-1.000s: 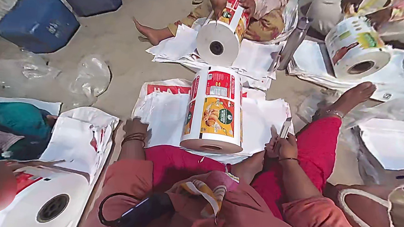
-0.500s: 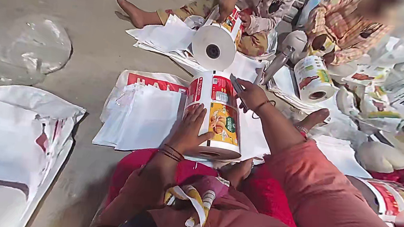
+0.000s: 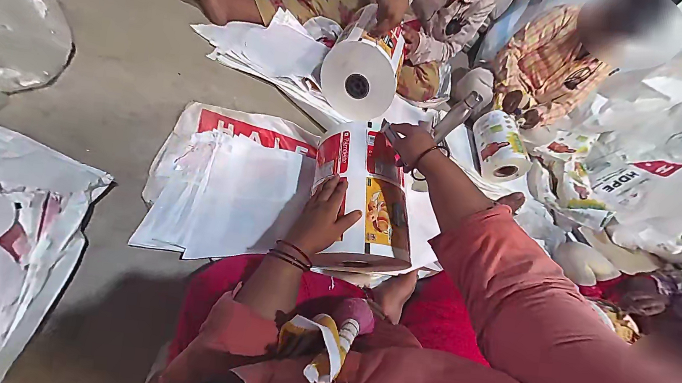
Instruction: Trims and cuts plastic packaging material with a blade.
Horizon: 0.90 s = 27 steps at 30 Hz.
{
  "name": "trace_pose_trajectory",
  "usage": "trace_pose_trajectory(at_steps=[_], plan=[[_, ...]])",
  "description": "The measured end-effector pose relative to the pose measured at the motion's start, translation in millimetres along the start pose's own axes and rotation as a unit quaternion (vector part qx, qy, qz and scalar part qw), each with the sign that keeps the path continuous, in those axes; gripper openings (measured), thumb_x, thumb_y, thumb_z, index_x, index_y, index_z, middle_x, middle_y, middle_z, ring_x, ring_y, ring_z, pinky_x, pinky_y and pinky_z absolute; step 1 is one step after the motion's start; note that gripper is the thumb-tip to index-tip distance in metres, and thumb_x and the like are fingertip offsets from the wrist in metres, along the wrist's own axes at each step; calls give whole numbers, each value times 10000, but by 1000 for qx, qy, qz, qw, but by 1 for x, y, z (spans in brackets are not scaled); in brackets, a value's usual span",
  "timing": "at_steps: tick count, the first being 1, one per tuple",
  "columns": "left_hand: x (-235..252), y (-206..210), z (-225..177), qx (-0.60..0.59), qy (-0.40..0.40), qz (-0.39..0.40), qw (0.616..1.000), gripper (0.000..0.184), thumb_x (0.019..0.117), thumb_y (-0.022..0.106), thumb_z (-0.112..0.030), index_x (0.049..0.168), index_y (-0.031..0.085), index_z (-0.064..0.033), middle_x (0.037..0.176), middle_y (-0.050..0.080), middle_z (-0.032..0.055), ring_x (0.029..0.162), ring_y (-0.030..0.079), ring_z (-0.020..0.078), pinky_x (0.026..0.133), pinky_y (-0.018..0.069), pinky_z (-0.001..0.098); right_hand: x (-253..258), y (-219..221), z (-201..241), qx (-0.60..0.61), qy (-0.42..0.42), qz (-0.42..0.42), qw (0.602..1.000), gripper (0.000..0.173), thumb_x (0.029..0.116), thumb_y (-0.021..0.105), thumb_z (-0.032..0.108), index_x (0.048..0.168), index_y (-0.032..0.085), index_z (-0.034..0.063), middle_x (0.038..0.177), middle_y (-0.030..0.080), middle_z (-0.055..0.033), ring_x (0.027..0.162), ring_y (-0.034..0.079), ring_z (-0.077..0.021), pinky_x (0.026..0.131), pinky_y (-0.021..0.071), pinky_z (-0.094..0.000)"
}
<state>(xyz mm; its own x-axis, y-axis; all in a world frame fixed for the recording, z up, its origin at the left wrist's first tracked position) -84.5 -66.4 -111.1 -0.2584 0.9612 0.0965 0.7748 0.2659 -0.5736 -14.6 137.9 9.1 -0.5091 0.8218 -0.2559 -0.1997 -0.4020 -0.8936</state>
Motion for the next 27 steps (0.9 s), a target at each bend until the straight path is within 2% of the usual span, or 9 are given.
trace_pose_trajectory(at_steps=[6,11,14,19,23,25,27], plan=[[-1,-2,-3,2,-2,5,1000,761,1030,503,-551,1606,328,-87,1701,202,147,1567,209,325,1239,242,555,2,-2,17,-103,-3,31,994,424,1072,434,117,1489,504,85,1203,666,-237,885,704,-357,770,579,-544],[-1,-3,-6,8,8,-8,1000,722,1047,486,-527,1587,360,-65,1678,258,171,1546,260,349,1234,260,554,6,-6,18,-104,-6,73,992,393,1085,415,146,1459,502,59,1143,658,-223,824,660,-305,743,557,-493],[-2,-3,-6,8,22,-28,999,673,1064,465,-501,1562,405,-53,1656,303,186,1534,288,357,1231,270,547,-5,-8,17,-105,3,93,990,400,1098,417,175,1482,490,94,1108,661,-197,730,631,-240,667,549,-421],[1,-5,-7,2,23,-35,999,618,1083,448,-457,1530,449,-31,1636,342,194,1513,333,364,1221,290,551,-42,-1,17,-88,28,100,991,470,1080,418,117,1550,416,141,1068,660,-186,674,617,-207,618,538,-367],[1,-5,-5,-14,11,-21,1000,612,1090,427,-440,1543,431,-28,1645,322,200,1531,298,355,1235,270,534,-77,10,8,-81,27,116,990,460,1074,430,116,1533,425,135,1071,662,-196,708,650,-240,639,563,-402],[1,-5,-4,-22,6,-28,999,604,1092,410,-447,1533,451,-36,1639,334,197,1529,303,350,1232,270,539,-102,15,4,-77,24,128,989,443,1091,439,166,1534,438,148,1047,672,-198,680,643,-243,618,558,-405],[3,-6,-2,-23,1,-41,999,595,1096,378,-463,1509,491,-50,1620,375,185,1513,340,344,1219,290,556,-132,21,0,-73,5,146,987,436,1119,424,283,1536,449,161,979,682,-200,600,618,-244,570,545,-412]])
Point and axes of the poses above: each hand's wrist, its own x-axis towards the middle knuckle, its own y-axis out of the palm, z = x × y, the point moved 6 cm from there along x, towards the middle knuckle
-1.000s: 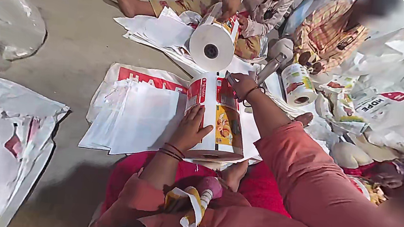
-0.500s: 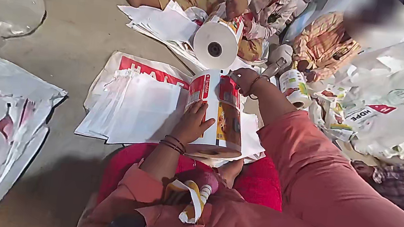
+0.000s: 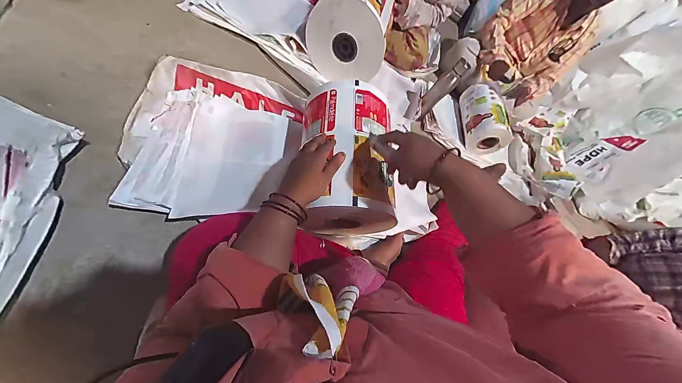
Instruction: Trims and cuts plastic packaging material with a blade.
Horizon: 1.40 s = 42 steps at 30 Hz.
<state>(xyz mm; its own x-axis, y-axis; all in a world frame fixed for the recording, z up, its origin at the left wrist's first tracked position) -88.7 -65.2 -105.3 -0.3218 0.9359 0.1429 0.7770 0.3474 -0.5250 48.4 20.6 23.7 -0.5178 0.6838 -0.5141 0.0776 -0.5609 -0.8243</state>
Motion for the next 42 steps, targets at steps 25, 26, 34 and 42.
trace_pose_trajectory(at_steps=[25,26,34,42], plan=[[-35,18,-79,254,37,-59,965,401,945,662,-409,1089,680,-34,1330,568,213,1224,557,431,920,501,619,-101,100,-178,499,-65,-58,862,566,1059,454,62,1595,349,207,930,687,-103,492,568,-116,417,493,-246],[-38,16,-81,251,1,-65,966,441,956,666,-384,1214,637,-27,1311,564,247,1172,593,443,896,530,610,-97,105,-185,507,-62,-55,858,566,1059,459,65,1596,350,208,929,681,-109,494,570,-118,416,494,-248],[-27,-12,-72,218,-148,-68,962,363,1074,504,-231,1330,602,7,1196,680,276,1130,659,458,971,491,653,-48,143,-247,567,-108,-45,815,574,1050,404,82,1606,271,129,986,690,-78,528,583,-96,441,501,-234],[-91,-125,53,297,-420,-197,835,448,1053,511,-255,1358,550,71,1304,596,363,1248,567,542,1020,427,725,-12,173,-300,724,-19,-117,680,556,1049,356,35,1592,284,128,920,672,-90,475,516,-71,406,434,-200]])
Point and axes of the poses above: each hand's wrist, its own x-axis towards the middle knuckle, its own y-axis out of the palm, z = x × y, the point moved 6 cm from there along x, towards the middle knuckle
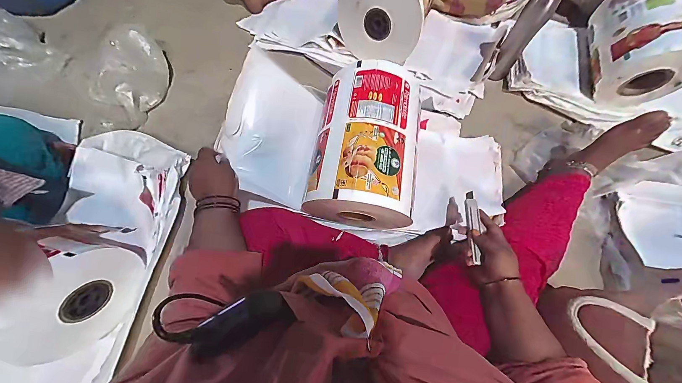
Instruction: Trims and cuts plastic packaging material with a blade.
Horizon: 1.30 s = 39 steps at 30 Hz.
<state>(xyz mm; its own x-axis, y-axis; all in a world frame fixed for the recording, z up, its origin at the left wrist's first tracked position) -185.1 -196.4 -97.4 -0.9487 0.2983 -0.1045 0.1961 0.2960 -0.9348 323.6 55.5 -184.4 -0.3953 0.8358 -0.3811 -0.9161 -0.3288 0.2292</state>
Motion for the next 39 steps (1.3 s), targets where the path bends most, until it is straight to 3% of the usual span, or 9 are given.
trace_pose_trajectory(at_steps=[2,4,6,9,13,30,34,36,39], plan=[[10,35,45,64,-70,56,994,579,945,678,-273,1347,536,118,1315,569,396,1251,547,569,1016,424,735,8,-6,-3,28,16,-27,999,523,1072,343,54,1582,308,163,890,660,-83,482,520,-73,406,427,-196],[9,39,38,61,-40,66,995,731,925,733,-373,1421,479,100,1394,496,416,1312,479,592,1048,384,751,16,-8,-5,48,23,-46,998,510,1083,331,75,1580,329,187,887,644,-79,484,507,-74,410,418,-198],[-4,16,-16,6,143,13,990,617,994,648,-403,1420,526,27,1463,482,334,1377,461,501,1116,381,670,15,-3,-5,46,24,-44,998,492,1099,333,101,1580,340,208,891,642,-76,484,506,-74,407,424,-197],[-44,12,-93,-104,478,20,872,440,1029,506,-369,1265,663,-34,1534,463,222,1438,418,403,1188,333,558,12,4,-4,28,27,-42,998,492,1102,340,120,1579,341,241,905,648,-67,480,505,-78,405,423,-206],[-108,26,-142,-93,632,86,764,700,997,302,-678,1245,714,-169,1550,454,205,1439,420,405,1179,340,579,10,4,-2,14,15,-38,999,497,1095,349,111,1576,343,234,904,639,-55,494,517,-74,418,439,-206],[-117,35,-167,-36,701,45,711,645,979,358,-712,1295,698,-264,1469,561,143,1427,435,401,1136,364,613,8,15,-3,-22,-16,25,999,532,1082,375,112,1592,316,253,978,647,-79,491,520,-93,419,461,-228],[-125,41,-175,-37,694,79,714,601,972,381,-689,1335,676,-311,1495,523,169,1465,361,453,1143,311,691,3,28,18,-186,-119,-8,975,655,1034,474,44,1625,257,225,1133,660,-106,624,628,-139,553,567,-320],[-130,42,-182,-41,689,91,718,588,971,394,-682,1319,689,-311,1522,512,151,1490,330,458,1152,237,751,-1,54,39,-312,-203,4,928,555,1004,486,43,1549,446,145,1262,633,-157,760,659,-193,664,581,-398],[-131,46,-186,-55,680,85,727,516,971,471,-618,1352,677,-335,1559,496,83,1520,305,408,1174,170,755,-7,117,74,-423,-252,38,870,269,1026,578,197,1246,720,136,1185,626,-179,808,650,-231,707,576,-429]])
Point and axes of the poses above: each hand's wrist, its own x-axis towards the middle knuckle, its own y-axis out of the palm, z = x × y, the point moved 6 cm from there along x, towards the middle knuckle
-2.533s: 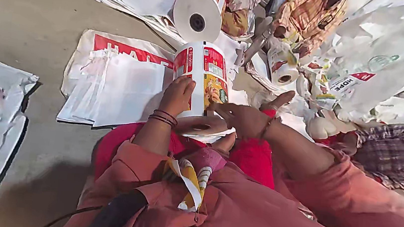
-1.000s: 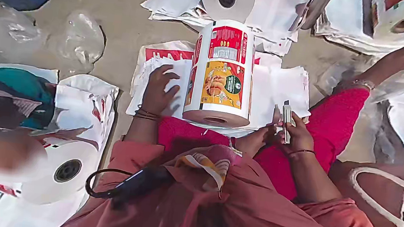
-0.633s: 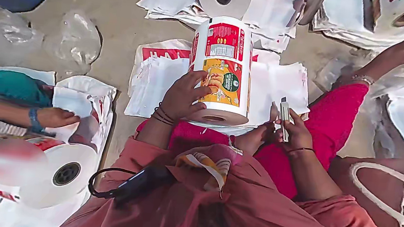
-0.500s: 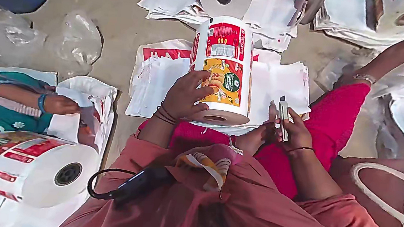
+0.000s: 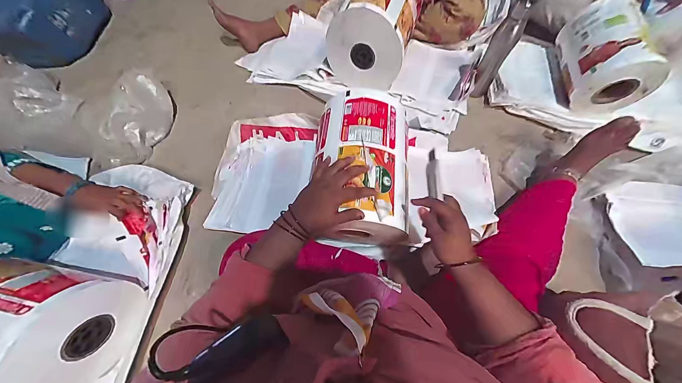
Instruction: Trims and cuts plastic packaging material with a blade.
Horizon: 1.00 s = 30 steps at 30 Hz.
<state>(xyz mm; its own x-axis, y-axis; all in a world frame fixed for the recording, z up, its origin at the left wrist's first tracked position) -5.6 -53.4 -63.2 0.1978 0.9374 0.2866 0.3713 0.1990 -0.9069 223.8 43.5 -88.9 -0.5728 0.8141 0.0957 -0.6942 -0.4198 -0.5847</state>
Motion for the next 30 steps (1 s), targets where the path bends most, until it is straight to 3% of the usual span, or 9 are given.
trace_pose_trajectory(at_steps=[3,4,7,9,12,15,20,25,30], plan=[[-3,3,3,-10,-14,-24,1000,669,989,418,-617,1494,546,-197,1566,500,24,1535,304,320,1212,139,703,27,24,56,-124,-8,58,990,482,934,699,536,1190,716,127,1253,594,-217,882,662,-330,753,574,-535],[-5,4,5,-25,-27,-38,999,706,994,410,-608,1517,499,-142,1546,518,36,1525,329,296,1232,134,675,34,33,67,-156,-4,73,985,510,917,708,560,1162,710,114,1260,586,-225,944,665,-363,782,574,-560],[-10,2,10,-55,-51,-76,994,673,1029,363,-537,1492,501,-69,1528,529,74,1492,390,265,1246,174,608,48,46,82,-194,-1,77,978,297,973,656,320,1116,700,63,1247,586,-236,964,671,-391,775,573,-572],[-13,0,11,-56,-61,-87,993,583,1041,381,-462,1463,537,-90,1503,555,69,1485,403,271,1248,197,592,52,39,79,-184,8,57,981,252,1006,592,215,1146,698,34,1233,598,-244,960,676,-394,788,576,-570],[-16,0,10,-46,-58,-95,993,479,1048,437,-399,1403,603,-123,1476,583,32,1482,404,275,1239,237,576,53,3,47,-147,51,-21,988,221,1032,545,147,1081,683,-18,1174,624,-265,1033,650,-421,858,538,-610],[-15,1,11,-35,-61,-101,992,429,1040,465,-393,1305,678,-132,1492,572,15,1487,389,290,1223,275,559,46,-54,-9,-152,139,-98,974,296,1064,505,185,1123,670,-54,1185,629,-313,1108,624,-478,923,485,-676],[-16,0,13,-29,-113,-133,984,364,993,534,-332,1261,706,-155,1454,602,13,1461,428,288,1190,356,510,5,-111,-120,-233,356,-84,901,449,1027,546,295,1341,620,-17,1427,496,-371,1308,521,-518,1045,436,-673],[-7,-13,4,31,-220,-100,970,286,981,587,-275,1156,751,-118,1293,691,80,1266,606,293,1102,449,515,-12,-104,-135,-197,259,-139,935,378,1024,567,237,1332,637,29,1362,542,-349,1238,566,-502,1001,487,-633],[41,-31,9,98,-342,41,933,507,1017,538,-479,1221,673,-35,1300,633,194,1271,576,387,1004,506,557,4,-71,-131,-155,178,-132,963,308,999,614,179,1272,684,55,1346,562,-321,1209,592,-475,989,507,-622]])
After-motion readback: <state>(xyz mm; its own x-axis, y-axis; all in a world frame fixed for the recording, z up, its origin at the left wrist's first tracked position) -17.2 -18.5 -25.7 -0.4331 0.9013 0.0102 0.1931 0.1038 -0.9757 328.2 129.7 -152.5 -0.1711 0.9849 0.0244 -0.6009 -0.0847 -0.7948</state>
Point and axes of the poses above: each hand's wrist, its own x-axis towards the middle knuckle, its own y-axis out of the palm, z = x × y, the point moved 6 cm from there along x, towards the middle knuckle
